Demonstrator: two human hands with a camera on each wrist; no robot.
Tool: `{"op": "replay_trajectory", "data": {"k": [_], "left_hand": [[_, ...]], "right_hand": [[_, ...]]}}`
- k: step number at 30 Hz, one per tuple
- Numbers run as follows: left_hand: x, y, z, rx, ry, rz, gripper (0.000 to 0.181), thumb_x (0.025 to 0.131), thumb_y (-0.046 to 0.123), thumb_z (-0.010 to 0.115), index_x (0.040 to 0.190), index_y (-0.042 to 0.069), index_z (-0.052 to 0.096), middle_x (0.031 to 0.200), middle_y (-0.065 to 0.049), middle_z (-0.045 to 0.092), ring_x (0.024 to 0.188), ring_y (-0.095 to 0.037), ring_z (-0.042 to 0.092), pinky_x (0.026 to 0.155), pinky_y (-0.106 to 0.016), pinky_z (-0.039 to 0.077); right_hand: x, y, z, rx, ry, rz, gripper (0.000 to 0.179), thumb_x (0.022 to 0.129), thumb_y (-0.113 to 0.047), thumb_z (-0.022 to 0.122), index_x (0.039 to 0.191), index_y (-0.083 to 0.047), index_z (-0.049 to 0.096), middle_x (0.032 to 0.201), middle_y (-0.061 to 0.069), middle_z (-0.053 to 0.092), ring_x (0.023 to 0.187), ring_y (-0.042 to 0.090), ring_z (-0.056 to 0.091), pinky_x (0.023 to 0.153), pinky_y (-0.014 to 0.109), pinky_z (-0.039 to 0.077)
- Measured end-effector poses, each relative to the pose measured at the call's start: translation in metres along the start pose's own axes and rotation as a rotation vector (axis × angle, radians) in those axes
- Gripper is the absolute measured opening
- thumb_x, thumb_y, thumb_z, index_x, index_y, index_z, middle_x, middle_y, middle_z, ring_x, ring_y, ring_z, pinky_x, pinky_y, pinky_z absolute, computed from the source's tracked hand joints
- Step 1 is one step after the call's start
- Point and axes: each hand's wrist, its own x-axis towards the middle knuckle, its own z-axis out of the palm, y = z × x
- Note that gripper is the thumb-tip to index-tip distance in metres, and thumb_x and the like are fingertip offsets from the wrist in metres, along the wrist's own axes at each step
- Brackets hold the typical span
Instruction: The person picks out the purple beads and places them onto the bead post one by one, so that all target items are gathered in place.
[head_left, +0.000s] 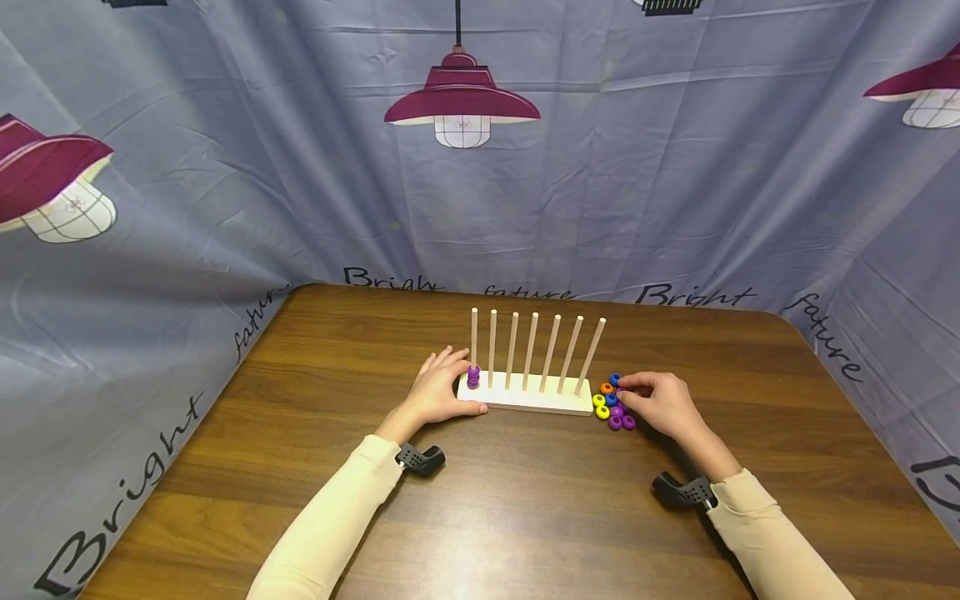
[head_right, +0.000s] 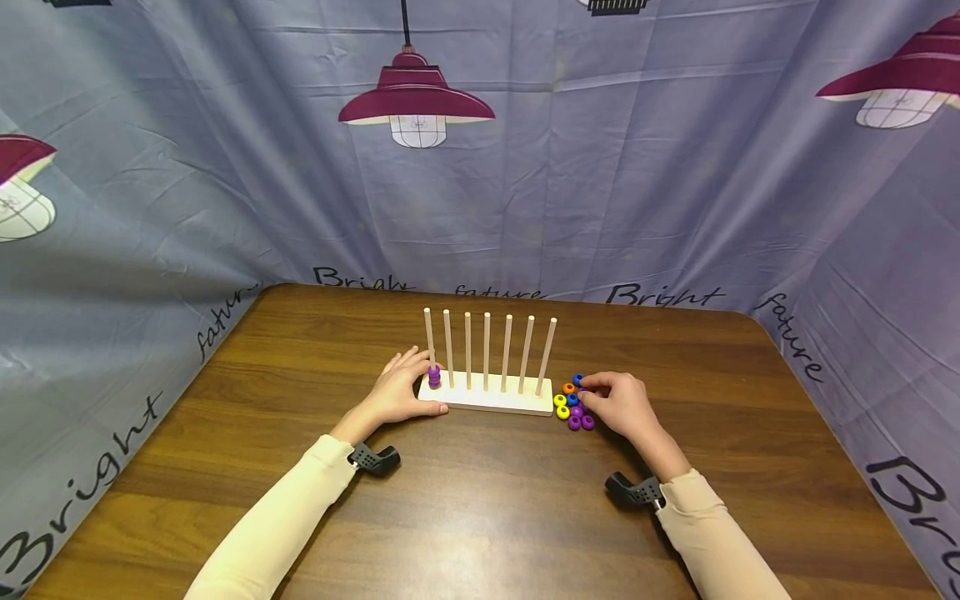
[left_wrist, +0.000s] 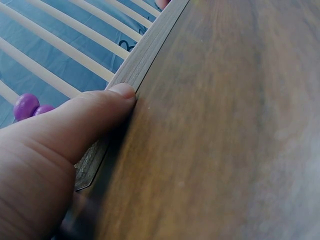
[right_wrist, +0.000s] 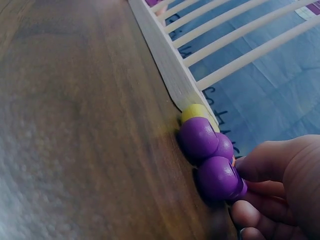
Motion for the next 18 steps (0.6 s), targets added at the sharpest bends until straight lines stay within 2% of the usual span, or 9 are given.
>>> {"op": "replay_trajectory", "data": {"k": [6,18], "left_hand": [[0.0003,-0.0005,0.0006,0.007,-0.006,-0.003,0.073,0.075,0.051,0.083,0.132,0.010,0.065,0.161,-0.014,0.044,0.156,-0.039,0.026,0.129,-0.057,0.013],[-0.0001,-0.0007,0.0009,0.002,0.004,0.000,0.072,0.074,0.050,0.084,0.132,0.011,0.065,0.161,-0.013,0.044,0.156,-0.039,0.026,0.129,-0.058,0.014]], "right_hand": [[-0.0008,-0.0010,-0.0009,-0.008,-0.006,0.000,0.020,0.086,-0.011,0.076,0.102,-0.001,0.079,0.092,0.014,0.078,0.075,0.011,0.062,0.064,0.022,0.048],[-0.0028,-0.0045,-0.0007,-0.014,-0.013,0.031,0.023,0.081,-0.006,0.072,0.103,-0.001,0.078,0.085,0.010,0.075,0.072,0.015,0.056,0.061,0.022,0.042]]}}
